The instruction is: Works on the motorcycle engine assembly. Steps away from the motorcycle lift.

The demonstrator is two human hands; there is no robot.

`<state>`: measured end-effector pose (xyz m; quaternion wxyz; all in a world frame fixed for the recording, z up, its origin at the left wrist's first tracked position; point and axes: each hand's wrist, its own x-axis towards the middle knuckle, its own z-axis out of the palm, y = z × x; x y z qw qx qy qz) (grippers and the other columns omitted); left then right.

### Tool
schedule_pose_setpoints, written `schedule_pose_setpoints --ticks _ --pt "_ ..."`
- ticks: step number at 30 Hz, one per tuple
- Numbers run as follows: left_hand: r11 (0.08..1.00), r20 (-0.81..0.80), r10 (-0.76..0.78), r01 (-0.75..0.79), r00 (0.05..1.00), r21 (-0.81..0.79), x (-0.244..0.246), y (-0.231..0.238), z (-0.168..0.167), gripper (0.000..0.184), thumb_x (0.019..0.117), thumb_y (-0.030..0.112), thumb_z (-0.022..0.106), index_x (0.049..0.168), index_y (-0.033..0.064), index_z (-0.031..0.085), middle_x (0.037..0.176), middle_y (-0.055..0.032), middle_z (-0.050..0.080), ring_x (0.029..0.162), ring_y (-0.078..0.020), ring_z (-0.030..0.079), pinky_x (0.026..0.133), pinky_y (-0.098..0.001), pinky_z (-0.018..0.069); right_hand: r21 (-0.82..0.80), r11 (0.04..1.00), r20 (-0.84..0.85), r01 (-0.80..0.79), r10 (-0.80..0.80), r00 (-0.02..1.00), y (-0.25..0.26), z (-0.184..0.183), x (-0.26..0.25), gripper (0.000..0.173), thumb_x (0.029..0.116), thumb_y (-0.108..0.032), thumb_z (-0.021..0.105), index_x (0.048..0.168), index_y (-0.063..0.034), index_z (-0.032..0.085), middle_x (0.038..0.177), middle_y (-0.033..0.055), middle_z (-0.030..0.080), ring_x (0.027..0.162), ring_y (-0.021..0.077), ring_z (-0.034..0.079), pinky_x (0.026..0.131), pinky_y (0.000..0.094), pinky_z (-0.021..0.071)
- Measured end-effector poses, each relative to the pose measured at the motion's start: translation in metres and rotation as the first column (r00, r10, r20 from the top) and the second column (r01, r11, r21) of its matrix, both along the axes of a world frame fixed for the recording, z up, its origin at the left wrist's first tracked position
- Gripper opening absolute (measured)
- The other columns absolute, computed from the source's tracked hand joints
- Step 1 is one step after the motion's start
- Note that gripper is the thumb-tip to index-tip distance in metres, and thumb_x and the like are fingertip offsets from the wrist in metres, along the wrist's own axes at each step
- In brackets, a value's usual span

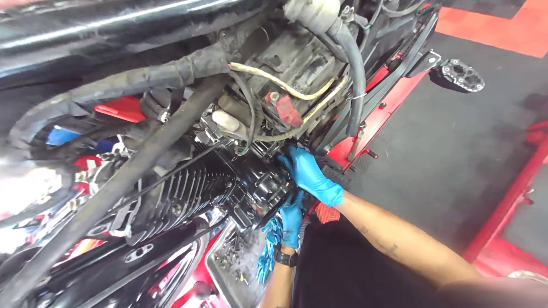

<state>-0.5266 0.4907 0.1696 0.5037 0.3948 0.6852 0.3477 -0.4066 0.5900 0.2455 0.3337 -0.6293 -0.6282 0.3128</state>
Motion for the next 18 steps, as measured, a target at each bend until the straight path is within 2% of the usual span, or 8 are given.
schedule_pose_setpoints --ticks 2,4,6,8,9,12,15,18 --pt "1.000 0.020 0.000 -0.001 1.000 0.024 -0.001 -0.001 -0.003 0.014 0.0968 0.014 0.070 0.100 0.0008 0.075 0.069 -0.0021 0.067 0.054 -0.0063 0.056 0.054 -0.0246 0.0503 0.030 1.000 0.003 0.003 -0.003 1.000 -0.001 -0.002 -0.003 0.046 0.1058 -0.037 0.049 0.112 0.0035 0.069 0.105 0.0214 0.071 0.104 0.0345 0.070 0.093 0.0483 0.0550" --pt "1.000 0.016 -0.003 0.003 1.000 0.025 -0.001 0.000 -0.003 0.015 0.0967 0.015 0.071 0.100 0.0011 0.076 0.070 -0.0025 0.068 0.054 -0.0068 0.057 0.054 -0.0254 0.0509 -0.105 0.994 -0.240 -0.013 -0.013 0.971 0.003 0.000 -0.002 0.041 0.1065 -0.035 0.049 0.107 -0.0001 0.070 0.098 0.0152 0.070 0.097 0.0256 0.068 0.090 0.0441 0.0530" --pt "1.000 0.020 -0.002 0.001 1.000 0.031 -0.001 0.001 -0.004 0.015 0.0961 0.014 0.071 0.098 -0.0001 0.075 0.071 -0.0035 0.069 0.055 -0.0077 0.058 0.055 -0.0261 0.0524 -0.218 0.974 -0.571 -0.056 -0.081 0.817 0.008 -0.003 -0.001 0.036 0.1077 -0.029 0.049 0.089 -0.0040 0.068 0.077 0.0032 0.061 0.071 0.0118 0.059 0.069 0.0325 0.0488" --pt "0.999 0.005 -0.004 0.004 1.000 0.038 -0.001 0.001 -0.005 0.014 0.0957 0.013 0.071 0.095 -0.0004 0.075 0.070 -0.0032 0.068 0.054 -0.0073 0.058 0.055 -0.0258 0.0523 -0.286 0.950 -0.729 -0.123 -0.133 0.671 0.010 -0.001 0.001 0.040 0.1105 -0.027 0.045 0.083 -0.0053 0.065 0.065 -0.0018 0.058 0.054 0.0066 0.054 0.053 0.0249 0.0484" --pt "0.999 -0.003 -0.005 0.005 1.000 0.037 -0.001 0.001 -0.005 0.015 0.0958 0.014 0.071 0.094 -0.0003 0.075 0.070 -0.0029 0.068 0.054 -0.0072 0.058 0.055 -0.0256 0.0522 -0.285 0.951 -0.665 -0.118 -0.108 0.739 0.011 0.002 0.004 0.041 0.1108 -0.028 0.043 0.085 -0.0046 0.065 0.068 0.0000 0.059 0.058 0.0084 0.056 0.057 0.0265 0.0494" --pt "1.000 -0.014 -0.010 0.011 1.000 0.012 -0.002 0.001 -0.003 0.016 0.0965 0.016 0.071 0.097 0.0013 0.076 0.070 -0.0025 0.068 0.056 -0.0073 0.058 0.056 -0.0259 0.0519 -0.183 0.981 -0.176 -0.070 0.038 0.984 0.007 0.011 0.007 0.049 0.1058 -0.045 0.049 0.116 -0.0010 0.068 0.106 0.0169 0.069 0.103 0.0282 0.068 0.094 0.0472 0.0519" --pt "1.000 0.023 0.005 -0.005 1.000 0.021 -0.002 0.000 -0.005 0.015 0.0968 0.015 0.070 0.096 0.0013 0.075 0.067 -0.0024 0.065 0.053 -0.0082 0.056 0.053 -0.0261 0.0499 -0.050 0.999 0.009 -0.020 0.020 1.000 0.004 0.008 0.000 0.049 0.1057 -0.042 0.049 0.117 0.0017 0.068 0.109 0.0208 0.071 0.107 0.0342 0.069 0.095 0.0489 0.0533" --pt "1.000 0.027 0.015 -0.015 1.000 0.010 -0.001 0.000 -0.002 0.015 0.0970 0.016 0.070 0.098 0.0016 0.075 0.067 -0.0021 0.065 0.052 -0.0078 0.054 0.052 -0.0256 0.0486 -0.017 1.000 -0.004 -0.004 0.004 1.000 0.004 0.006 -0.003 0.044 0.1070 -0.036 0.047 0.108 0.0013 0.071 0.102 0.0193 0.072 0.101 0.0326 0.071 0.091 0.0475 0.0546"
